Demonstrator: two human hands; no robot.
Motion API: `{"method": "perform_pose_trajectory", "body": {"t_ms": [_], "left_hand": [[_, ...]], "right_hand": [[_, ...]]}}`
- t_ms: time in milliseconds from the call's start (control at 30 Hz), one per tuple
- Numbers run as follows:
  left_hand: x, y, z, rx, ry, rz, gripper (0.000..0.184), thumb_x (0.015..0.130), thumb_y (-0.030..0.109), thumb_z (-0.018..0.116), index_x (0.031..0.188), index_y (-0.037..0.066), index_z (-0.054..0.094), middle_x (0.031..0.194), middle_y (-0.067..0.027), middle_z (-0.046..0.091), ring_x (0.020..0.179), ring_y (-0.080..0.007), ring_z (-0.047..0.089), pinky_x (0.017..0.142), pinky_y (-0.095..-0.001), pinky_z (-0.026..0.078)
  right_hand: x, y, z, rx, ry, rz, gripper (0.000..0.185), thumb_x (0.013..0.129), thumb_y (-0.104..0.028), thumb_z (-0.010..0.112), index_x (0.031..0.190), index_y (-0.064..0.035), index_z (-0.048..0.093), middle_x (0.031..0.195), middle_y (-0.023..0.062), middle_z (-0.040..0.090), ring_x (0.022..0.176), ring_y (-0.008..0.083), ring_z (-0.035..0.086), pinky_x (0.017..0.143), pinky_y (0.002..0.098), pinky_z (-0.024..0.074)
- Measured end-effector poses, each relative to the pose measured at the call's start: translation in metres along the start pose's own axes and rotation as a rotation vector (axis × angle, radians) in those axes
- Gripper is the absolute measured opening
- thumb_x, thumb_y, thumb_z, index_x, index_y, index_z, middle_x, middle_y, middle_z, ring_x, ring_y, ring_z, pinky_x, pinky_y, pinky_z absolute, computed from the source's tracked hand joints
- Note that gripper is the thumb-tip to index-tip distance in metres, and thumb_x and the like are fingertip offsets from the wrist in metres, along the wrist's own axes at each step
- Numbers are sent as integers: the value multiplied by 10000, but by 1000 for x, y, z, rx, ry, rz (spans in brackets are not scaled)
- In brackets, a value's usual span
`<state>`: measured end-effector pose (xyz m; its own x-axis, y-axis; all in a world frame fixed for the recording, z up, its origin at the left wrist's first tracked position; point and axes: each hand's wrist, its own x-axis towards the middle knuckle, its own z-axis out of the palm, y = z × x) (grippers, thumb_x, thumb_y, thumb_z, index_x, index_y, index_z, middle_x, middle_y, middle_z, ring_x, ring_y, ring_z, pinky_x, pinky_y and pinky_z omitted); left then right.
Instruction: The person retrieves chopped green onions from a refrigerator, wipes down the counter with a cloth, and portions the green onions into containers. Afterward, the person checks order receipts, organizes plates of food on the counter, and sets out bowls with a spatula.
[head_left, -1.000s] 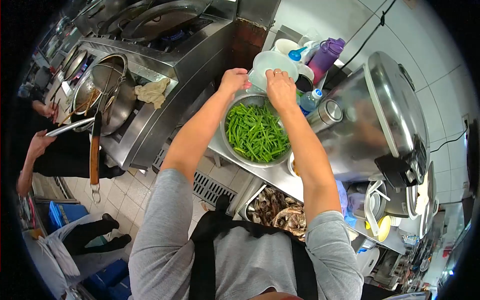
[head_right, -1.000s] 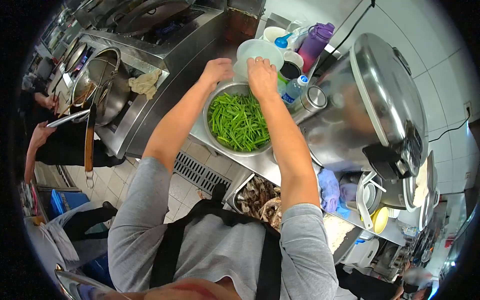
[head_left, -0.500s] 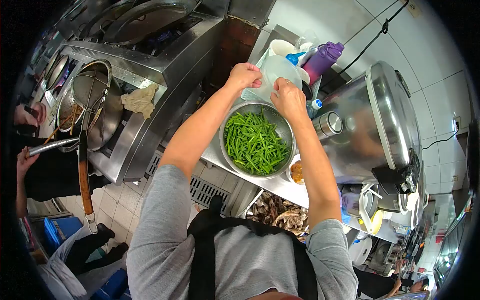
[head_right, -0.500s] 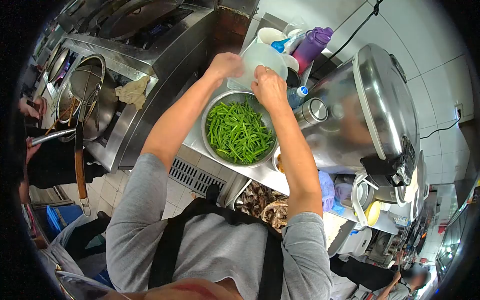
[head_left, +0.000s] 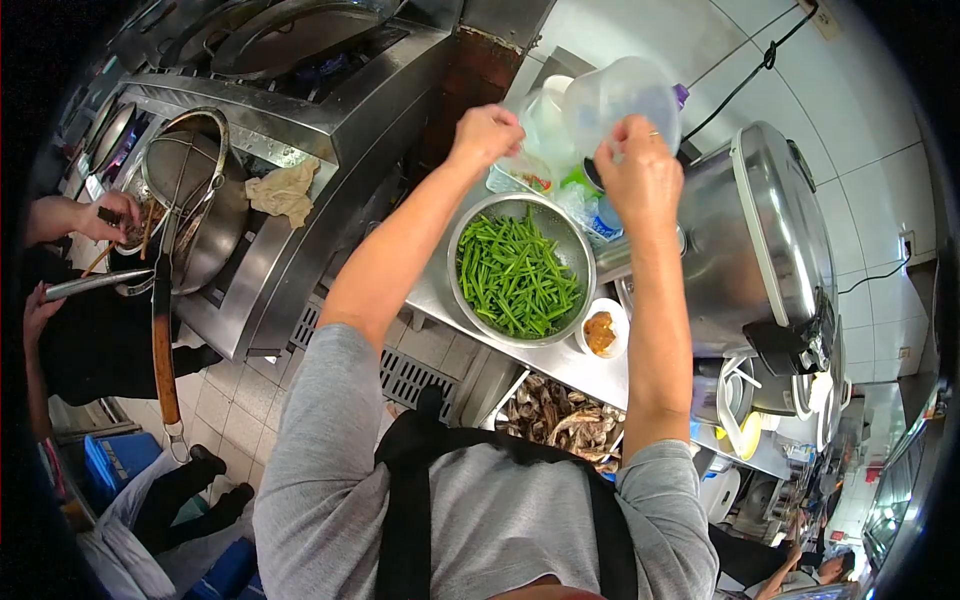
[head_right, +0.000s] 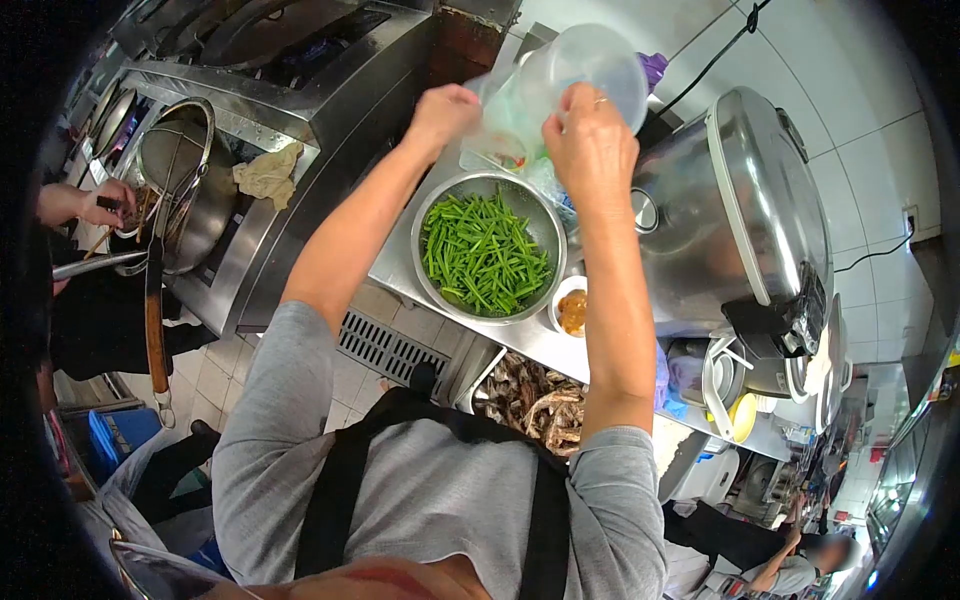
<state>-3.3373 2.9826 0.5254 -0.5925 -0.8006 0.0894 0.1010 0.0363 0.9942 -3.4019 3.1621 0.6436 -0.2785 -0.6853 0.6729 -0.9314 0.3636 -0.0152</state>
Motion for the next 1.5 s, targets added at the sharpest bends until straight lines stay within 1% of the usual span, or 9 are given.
{"method": "perform_pose_trajectory", "body": {"t_ms": [267,467,700,933,1033,1133,1200,1267,1500], "left_hand": [[-32,46,-78,-103,278,261,186,684,15,611,865,-27,601,720,-64,610,598,-108,578,560,-229,480],[-88,45,-104,-410,61,195,146,769,11,609,900,-4,547,748,-53,583,645,-119,566,617,-222,465],[-168,64,-60,-535,-313,119,131,792,13,586,908,1,527,769,-53,558,671,-130,547,610,-255,448],[-302,70,63,-343,-732,46,228,740,80,659,878,25,486,708,-31,472,623,-139,483,539,-271,417],[-385,41,132,-380,-1015,-134,191,758,13,630,903,17,507,734,-39,517,640,-128,522,585,-251,453],[-481,6,192,-194,-1194,-80,192,781,-55,600,938,12,514,795,-26,541,695,-96,548,653,-230,475],[-546,-21,226,-98,-1300,61,187,785,-44,598,958,-3,538,877,-47,569,744,-110,562,685,-229,467],[-593,-33,257,200,-1292,770,223,777,-15,610,991,-14,548,909,-77,579,789,-154,570,704,-263,471],[-723,-30,332,-10,-1213,486,380,921,212,466,1205,-40,446,1121,-176,540,1029,-266,519,942,-355,391]], "right_hand": [[-14,0,54,16,-131,-148,195,723,-143,641,847,-69,508,839,122,599,781,295,605,611,416,479],[-46,20,100,-11,-175,-270,203,707,-154,639,877,-63,574,840,109,608,757,281,619,636,399,491],[-100,20,-42,1294,-153,455,516,880,-244,553,1352,-136,376,1269,143,467,794,130,575,621,247,473],[-287,58,-210,1342,-283,769,805,827,-248,602,1442,-195,85,1369,192,321,779,183,600,544,279,518],[-421,63,-251,1063,-128,999,767,795,-103,559,1434,-197,144,1385,151,318,752,183,600,552,293,522],[-515,35,-347,665,-50,1274,770,701,48,465,1408,-161,244,1385,175,346,1078,291,543,899,350,450],[-603,31,-362,-60,248,840,769,665,71,436,1384,-150,276,1318,204,410,821,320,630,716,348,532],[-655,9,-392,-127,158,993,731,673,59,482,1350,-184,349,1334,172,406,1060,334,545,750,350,531],[-733,-16,-464,-422,269,586,563,791,-15,510,1284,-279,449,1353,159,370,1087,310,517,792,333,511]]}}
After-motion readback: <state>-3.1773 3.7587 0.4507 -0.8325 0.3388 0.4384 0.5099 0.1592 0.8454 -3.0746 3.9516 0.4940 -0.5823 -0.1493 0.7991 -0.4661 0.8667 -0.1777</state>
